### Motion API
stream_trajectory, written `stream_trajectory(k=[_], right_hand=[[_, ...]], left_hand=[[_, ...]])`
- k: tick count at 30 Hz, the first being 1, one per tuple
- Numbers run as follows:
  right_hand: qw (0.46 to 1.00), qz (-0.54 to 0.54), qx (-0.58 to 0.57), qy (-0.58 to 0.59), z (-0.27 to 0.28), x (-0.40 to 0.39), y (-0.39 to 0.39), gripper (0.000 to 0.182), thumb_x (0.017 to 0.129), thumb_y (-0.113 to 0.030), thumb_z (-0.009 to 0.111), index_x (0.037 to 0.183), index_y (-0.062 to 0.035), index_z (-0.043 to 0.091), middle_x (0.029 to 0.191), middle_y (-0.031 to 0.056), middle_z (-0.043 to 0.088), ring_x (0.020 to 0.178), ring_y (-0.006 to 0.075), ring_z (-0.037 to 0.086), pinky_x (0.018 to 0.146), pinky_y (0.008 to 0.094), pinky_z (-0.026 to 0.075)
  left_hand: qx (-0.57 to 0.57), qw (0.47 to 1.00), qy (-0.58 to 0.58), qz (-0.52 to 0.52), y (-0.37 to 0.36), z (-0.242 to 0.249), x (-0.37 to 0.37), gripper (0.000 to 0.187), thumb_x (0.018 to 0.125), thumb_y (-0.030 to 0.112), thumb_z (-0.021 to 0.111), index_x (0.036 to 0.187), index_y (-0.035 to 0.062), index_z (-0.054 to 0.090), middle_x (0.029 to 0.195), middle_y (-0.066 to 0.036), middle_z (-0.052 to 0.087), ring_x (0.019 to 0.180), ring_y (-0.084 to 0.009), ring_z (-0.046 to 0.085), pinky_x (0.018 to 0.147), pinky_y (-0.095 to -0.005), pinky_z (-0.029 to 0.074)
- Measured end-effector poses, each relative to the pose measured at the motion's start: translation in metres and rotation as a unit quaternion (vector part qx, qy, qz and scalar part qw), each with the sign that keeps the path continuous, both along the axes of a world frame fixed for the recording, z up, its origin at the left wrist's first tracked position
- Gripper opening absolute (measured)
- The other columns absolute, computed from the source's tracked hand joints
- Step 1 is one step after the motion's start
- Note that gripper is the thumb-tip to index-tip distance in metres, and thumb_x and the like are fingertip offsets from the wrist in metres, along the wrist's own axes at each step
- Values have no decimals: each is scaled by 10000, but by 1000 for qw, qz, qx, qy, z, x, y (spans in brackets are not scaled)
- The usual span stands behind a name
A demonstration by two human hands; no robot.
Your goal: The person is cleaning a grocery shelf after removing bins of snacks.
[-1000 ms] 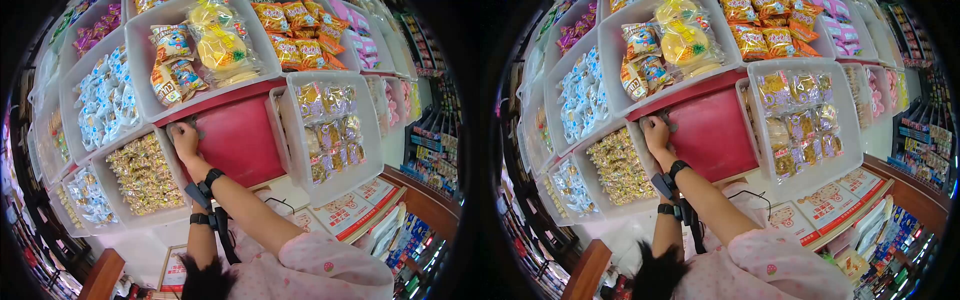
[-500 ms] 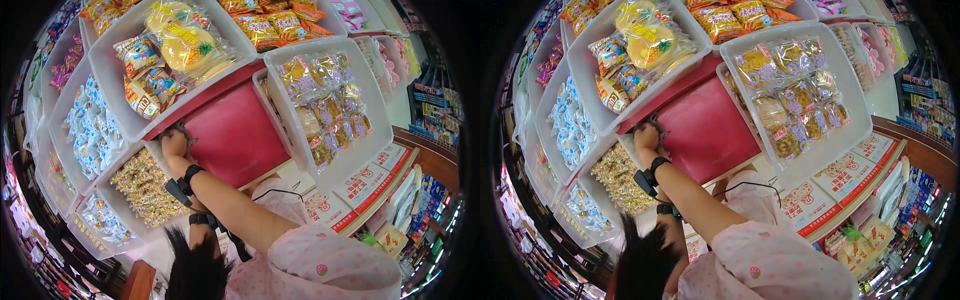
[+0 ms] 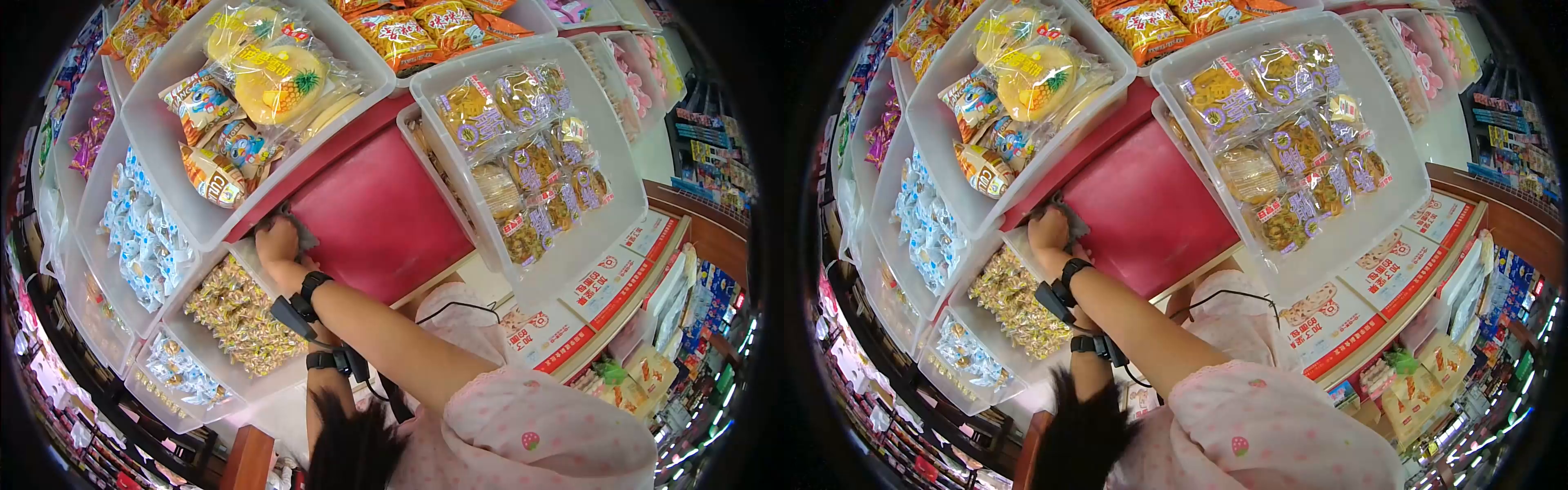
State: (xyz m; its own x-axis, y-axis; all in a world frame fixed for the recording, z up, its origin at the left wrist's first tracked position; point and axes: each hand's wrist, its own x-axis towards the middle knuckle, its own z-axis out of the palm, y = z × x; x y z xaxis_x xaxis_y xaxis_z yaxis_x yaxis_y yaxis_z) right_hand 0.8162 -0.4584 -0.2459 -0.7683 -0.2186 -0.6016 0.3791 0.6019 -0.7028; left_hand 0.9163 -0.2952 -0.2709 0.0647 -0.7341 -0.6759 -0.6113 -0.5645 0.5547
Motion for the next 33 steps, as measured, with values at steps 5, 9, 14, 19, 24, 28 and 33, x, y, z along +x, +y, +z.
stream_trajectory(k=[5, 9, 14, 19, 24, 28, 33], right_hand=[[998, 4, 26, -55, 13, -13, 2, 240, 768, -180, 577, 835, 24, 686, 882, 276, 651, 872, 430, 636, 805, 492, 504], [996, 24, 81, -39, 8, -30, 13, 258, 755, -210, 597, 842, 10, 700, 888, 283, 647, 887, 416, 642, 814, 492, 501], [995, -78, 2, 55, -28, -63, 91, 245, 771, -209, 587, 866, 1, 671, 865, 243, 668, 817, 403, 651, 761, 474, 502], [961, -160, -85, 206, 9, -93, 125, 203, 842, -163, 572, 926, 22, 565, 878, 204, 620, 835, 372, 592, 769, 459, 446], [937, -68, -139, 313, 43, -112, 131, 183, 868, -128, 536, 994, 4, 550, 1014, 219, 579, 977, 377, 530, 862, 454, 401], [917, 205, -99, 328, 22, -110, 130, 256, 834, -112, 552, 1073, -26, 585, 1131, 171, 570, 1119, 373, 494, 967, 454, 385], [763, 492, -63, 414, -19, -79, 111, 439, 816, -170, 542, 1247, -89, 568, 1337, 97, 507, 1321, 335, 376, 1053, 464, 343]], left_hand=[[-19, 1000, -8, -17, -14, -3, -6, 406, 856, 214, 604, 1154, -19, 456, 1010, -242, 605, 932, -388, 601, 830, -423, 466], [-45, 998, -15, -42, -39, -3, -27, 404, 857, 214, 603, 1155, -17, 458, 1006, -241, 609, 927, -388, 604, 827, -423, 468], [-129, 986, -9, -107, -47, 3, -67, 347, 853, 227, 609, 1094, -2, 508, 964, -229, 631, 878, -369, 623, 795, -419, 476], [-157, 978, 17, -135, -14, 42, -103, 195, 840, 165, 625, 931, 7, 556, 835, -175, 615, 721, -263, 580, 708, -381, 470], [-255, 959, 96, -80, -14, 71, -124, 101, 816, 63, 604, 863, 5, 535, 754, -143, 550, 670, -219, 485, 671, -354, 449], [-337, 937, 46, -75, -28, 68, -113, 120, 768, 2, 557, 888, 0, 551, 813, -151, 587, 737, -268, 552, 725, -377, 456], [-319, 933, -85, -147, -36, 50, -79, 403, 798, 89, 551, 1177, -45, 576, 1036, -270, 589, 1001, -426, 558, 893, -469, 429]])
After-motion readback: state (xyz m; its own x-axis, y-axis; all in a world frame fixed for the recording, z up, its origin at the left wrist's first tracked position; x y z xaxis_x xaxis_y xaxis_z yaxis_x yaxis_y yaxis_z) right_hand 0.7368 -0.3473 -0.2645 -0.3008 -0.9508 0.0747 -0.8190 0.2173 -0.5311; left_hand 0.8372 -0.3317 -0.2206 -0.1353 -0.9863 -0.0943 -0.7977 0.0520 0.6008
